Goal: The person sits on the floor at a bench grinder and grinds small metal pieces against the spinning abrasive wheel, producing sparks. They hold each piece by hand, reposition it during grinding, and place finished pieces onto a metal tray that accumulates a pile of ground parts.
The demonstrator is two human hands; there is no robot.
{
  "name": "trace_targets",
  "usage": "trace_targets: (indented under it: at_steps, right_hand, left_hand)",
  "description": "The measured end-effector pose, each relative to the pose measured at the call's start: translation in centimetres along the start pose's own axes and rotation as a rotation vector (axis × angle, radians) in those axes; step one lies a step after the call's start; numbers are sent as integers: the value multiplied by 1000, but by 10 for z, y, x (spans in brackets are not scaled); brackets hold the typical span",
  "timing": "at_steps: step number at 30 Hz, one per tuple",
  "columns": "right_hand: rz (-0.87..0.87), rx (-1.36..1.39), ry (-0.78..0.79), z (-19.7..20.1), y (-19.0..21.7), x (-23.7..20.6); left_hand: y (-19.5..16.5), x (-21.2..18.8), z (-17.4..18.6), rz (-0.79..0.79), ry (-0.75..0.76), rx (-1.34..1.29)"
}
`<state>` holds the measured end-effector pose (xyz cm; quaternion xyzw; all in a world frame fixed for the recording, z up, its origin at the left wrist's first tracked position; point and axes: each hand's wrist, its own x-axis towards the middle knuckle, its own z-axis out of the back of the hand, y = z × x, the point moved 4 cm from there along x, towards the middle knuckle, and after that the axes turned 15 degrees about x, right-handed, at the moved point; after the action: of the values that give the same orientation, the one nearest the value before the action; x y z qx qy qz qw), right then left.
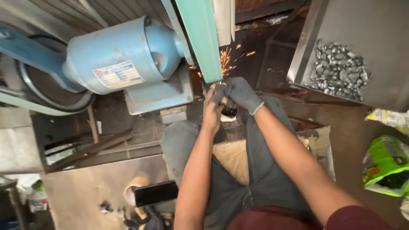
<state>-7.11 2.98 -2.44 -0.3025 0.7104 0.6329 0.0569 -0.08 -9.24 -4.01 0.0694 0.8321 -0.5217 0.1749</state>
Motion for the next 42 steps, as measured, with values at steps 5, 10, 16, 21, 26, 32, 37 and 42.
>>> trace_targets:
  at_steps: [5, 10, 16, 21, 26, 32, 37, 42]
  right_hand:
    - [456, -506, 63, -5, 10, -20]
    - [388, -150, 96, 14, 1, -55]
    - [340, 261, 144, 17, -1, -70]
    - [119, 370, -18, 8, -4, -48]
    - [163, 664, -73, 1, 8, -16]
    - [148, 752, -42, 4, 6, -21]
    - [398, 199, 13, 8, 3, -61]
    - [641, -285, 124, 1, 8, -85]
  left_hand:
    - [-7, -3, 24, -241, -203, 704]
    - [-13, -29, 31, -361, -231, 1059]
    - [-17, -28, 30, -42, -167, 840]
    - [5, -1, 36, -261, -359, 1080]
    - [42, 14, 23, -12, 70, -49]
    - [19, 9, 16, 51, 66, -155]
    - [-6, -19, 21, -186, -169, 595]
    - [-25, -36, 17, -311, -211, 1039]
